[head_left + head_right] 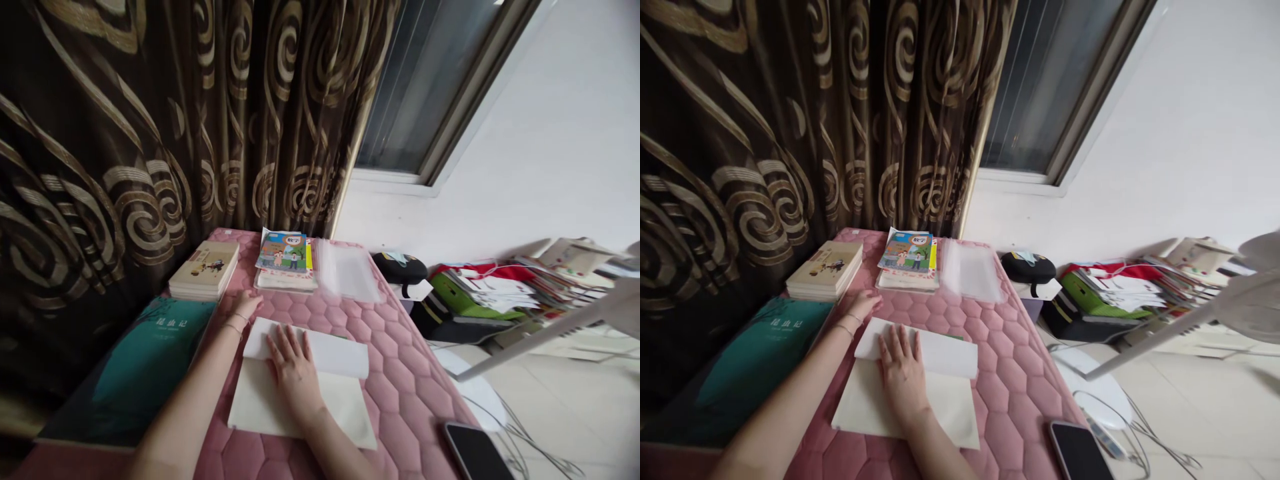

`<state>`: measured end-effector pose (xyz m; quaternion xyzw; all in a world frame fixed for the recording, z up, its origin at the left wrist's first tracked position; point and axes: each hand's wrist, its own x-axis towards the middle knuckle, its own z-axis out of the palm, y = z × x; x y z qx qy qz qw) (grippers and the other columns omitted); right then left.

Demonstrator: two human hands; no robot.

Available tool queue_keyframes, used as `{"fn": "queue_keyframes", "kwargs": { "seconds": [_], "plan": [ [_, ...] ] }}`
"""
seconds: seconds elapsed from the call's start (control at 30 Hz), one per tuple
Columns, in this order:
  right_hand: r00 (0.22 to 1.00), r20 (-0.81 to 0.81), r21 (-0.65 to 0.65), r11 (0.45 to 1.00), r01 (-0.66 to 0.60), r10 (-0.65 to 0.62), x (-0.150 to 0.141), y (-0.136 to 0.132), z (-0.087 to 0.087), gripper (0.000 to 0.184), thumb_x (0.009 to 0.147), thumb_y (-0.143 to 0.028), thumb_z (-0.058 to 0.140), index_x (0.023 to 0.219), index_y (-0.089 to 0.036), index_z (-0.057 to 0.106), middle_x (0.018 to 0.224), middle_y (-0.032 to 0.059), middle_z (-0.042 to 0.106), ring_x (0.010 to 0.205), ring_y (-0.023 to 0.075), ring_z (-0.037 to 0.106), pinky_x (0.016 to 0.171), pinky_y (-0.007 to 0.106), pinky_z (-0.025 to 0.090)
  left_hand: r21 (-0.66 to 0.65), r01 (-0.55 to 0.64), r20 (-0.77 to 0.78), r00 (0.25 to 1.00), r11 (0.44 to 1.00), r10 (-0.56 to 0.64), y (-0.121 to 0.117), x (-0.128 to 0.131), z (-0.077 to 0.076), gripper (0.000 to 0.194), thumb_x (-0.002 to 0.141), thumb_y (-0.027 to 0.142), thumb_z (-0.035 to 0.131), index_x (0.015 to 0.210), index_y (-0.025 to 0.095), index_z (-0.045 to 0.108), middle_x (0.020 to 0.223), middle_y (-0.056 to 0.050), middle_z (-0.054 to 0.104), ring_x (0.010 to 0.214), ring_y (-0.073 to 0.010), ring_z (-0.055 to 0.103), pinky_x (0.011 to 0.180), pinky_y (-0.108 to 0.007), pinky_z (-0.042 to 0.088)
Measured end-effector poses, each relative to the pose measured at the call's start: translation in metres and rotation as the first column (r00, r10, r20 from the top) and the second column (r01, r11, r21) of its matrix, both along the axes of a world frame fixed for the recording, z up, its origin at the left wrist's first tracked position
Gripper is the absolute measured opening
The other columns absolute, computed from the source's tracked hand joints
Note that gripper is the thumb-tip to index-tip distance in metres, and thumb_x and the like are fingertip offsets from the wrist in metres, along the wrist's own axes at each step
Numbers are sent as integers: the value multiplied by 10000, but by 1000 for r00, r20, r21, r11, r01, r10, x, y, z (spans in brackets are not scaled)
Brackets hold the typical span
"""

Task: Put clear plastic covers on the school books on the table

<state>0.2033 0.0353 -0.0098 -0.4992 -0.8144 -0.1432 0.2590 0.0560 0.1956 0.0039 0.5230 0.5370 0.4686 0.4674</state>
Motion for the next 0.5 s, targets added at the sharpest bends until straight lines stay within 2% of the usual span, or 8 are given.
{"fn": "queue_keyframes", "kwargs": {
  "seconds": [0.1,0.13,0.23,0.33,0.5],
  "plan": [
    [1000,-22,16,1000,12,-11,2,2,2,467,954,-237,448,1421,-224,421,1469,100,419,1380,296,332,1115,567,235,-68,-6,84,996,998,12,-4,1,2,316,763,334,696,976,117,609,734,-19,644,625,-140,615,608,-285,496],
    [1000,-22,16,1000,14,-14,2,3,1,478,956,-237,443,1431,-222,404,1477,98,407,1386,296,322,1119,569,225,-75,-9,114,993,997,18,-9,-1,3,341,710,332,722,954,122,610,700,-12,643,607,-143,616,598,-276,483],
    [1000,-12,1,1000,14,-14,3,3,-2,505,956,-239,440,1454,-226,362,1492,92,383,1395,298,303,1126,568,208,-59,-18,194,981,998,29,-31,-9,5,439,618,383,736,965,147,605,818,-45,695,724,-172,657,657,-277,481],
    [1000,-4,-23,1000,1,-1,3,3,-7,530,949,-237,452,1466,-246,336,1496,94,375,1401,299,291,1129,573,196,-45,-26,239,970,999,36,-56,-15,7,507,608,423,717,1020,160,583,960,-85,709,856,-200,665,739,-299,484],
    [1000,23,-37,999,-9,10,3,0,-10,545,945,-204,441,1473,-260,319,1505,82,359,1396,298,299,1124,569,205,-53,40,351,936,998,-19,-86,-15,10,644,656,426,680,1209,147,501,935,-94,723,895,-225,664,792,-330,481]
  ]
}}
